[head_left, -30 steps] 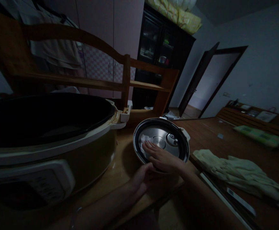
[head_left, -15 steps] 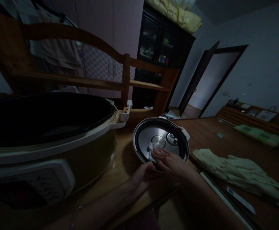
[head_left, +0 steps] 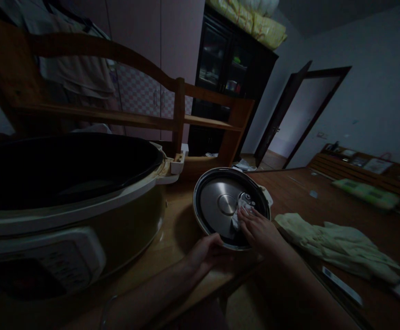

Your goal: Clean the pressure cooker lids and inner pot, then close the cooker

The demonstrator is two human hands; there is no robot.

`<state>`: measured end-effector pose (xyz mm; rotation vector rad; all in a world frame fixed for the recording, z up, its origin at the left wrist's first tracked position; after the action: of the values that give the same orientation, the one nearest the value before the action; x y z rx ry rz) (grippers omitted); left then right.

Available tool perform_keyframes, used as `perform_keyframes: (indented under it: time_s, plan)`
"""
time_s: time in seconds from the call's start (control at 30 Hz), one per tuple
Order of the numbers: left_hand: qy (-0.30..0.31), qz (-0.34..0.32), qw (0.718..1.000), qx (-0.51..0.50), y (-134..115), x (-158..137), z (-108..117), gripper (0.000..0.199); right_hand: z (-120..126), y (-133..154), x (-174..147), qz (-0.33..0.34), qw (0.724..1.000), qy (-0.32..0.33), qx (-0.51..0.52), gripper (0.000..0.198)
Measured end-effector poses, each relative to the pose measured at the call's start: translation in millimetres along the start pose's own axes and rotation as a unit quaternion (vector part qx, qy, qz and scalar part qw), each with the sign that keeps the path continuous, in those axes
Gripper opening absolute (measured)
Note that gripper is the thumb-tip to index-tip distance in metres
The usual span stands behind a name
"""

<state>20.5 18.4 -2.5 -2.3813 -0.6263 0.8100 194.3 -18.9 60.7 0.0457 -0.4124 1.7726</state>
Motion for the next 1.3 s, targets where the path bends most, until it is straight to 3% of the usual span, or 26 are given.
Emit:
perform_keyframes:
  time_s: [0.3,0.7,1.1,1.3]
  plan:
    - [-0.011,0.008,1.0,-0.003,1,3,1,0.016,-3,-15,10,-0.005,0.999,-0.028,0.041,0.047]
    - [-0.024,-0.009,1.0,0.018,4,8,4,0.006,-9,-35,45,-0.05,0.996,-0.037,0.059,0.051]
    - [-0.012,-0.004,1.0,0.012,3,4,1,0.013,-21,-5,88,-0.03,0.994,-0.029,0.099,0.065]
    - [-0.012,-0.009,1.0,0.002,4,7,4,0.013,-10,29,92,0.039,0.986,0.018,0.163,0.065]
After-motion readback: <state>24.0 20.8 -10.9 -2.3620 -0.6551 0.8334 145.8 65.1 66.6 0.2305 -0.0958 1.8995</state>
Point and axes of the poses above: each hand's wrist, its own x-axis towards the middle knuckle, its own z-axis out of the back of the hand, y = z × x, the point moved 3 cm from there along x, towards the middle knuckle, and after that the axes turned 6 degrees about -y, right-handed, at the moved point
